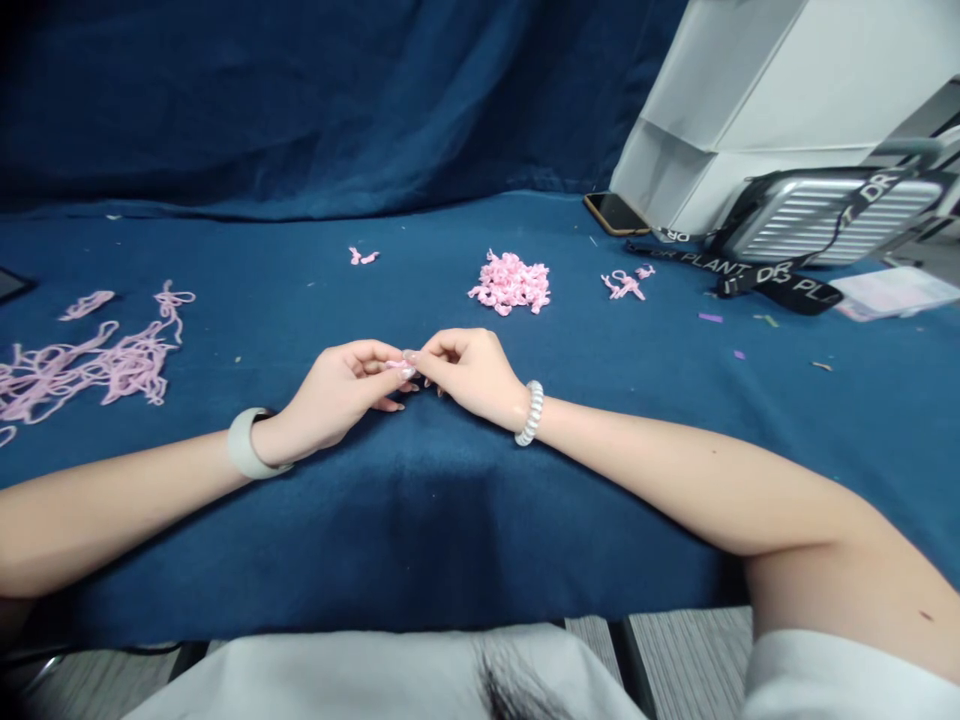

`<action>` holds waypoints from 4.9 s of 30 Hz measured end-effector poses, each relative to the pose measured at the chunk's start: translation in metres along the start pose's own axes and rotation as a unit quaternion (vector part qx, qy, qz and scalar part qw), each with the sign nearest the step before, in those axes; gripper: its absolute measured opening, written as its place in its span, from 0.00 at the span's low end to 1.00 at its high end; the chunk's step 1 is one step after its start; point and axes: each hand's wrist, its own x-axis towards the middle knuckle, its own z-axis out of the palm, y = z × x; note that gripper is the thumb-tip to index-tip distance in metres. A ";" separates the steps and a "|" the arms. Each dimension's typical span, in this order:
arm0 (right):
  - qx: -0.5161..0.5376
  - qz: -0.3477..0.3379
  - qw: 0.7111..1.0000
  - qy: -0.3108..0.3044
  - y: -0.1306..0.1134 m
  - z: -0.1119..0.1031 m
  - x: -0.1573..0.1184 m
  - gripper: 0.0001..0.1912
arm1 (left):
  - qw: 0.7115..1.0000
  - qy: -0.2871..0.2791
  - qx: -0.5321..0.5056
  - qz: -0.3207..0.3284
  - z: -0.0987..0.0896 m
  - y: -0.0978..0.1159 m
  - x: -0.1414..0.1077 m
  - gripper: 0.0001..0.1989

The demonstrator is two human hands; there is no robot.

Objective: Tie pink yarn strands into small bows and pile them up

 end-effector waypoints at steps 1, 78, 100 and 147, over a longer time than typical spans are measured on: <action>-0.003 -0.001 1.000 0.000 0.000 0.000 0.000 0.16 | 1.000 0.002 -0.003 0.000 0.000 -0.001 0.000 0.15; 0.007 -0.022 1.000 0.009 0.004 -0.001 0.002 0.15 | 0.998 0.026 -0.061 -0.012 -0.003 -0.002 0.003 0.09; 0.034 -0.011 0.999 -0.017 0.003 -0.002 0.003 0.20 | 0.999 0.022 -0.039 -0.013 -0.003 -0.005 0.004 0.09; -0.013 0.007 0.999 -0.047 0.010 0.003 0.006 0.13 | 0.891 0.275 0.355 0.064 -0.157 0.005 0.165 0.13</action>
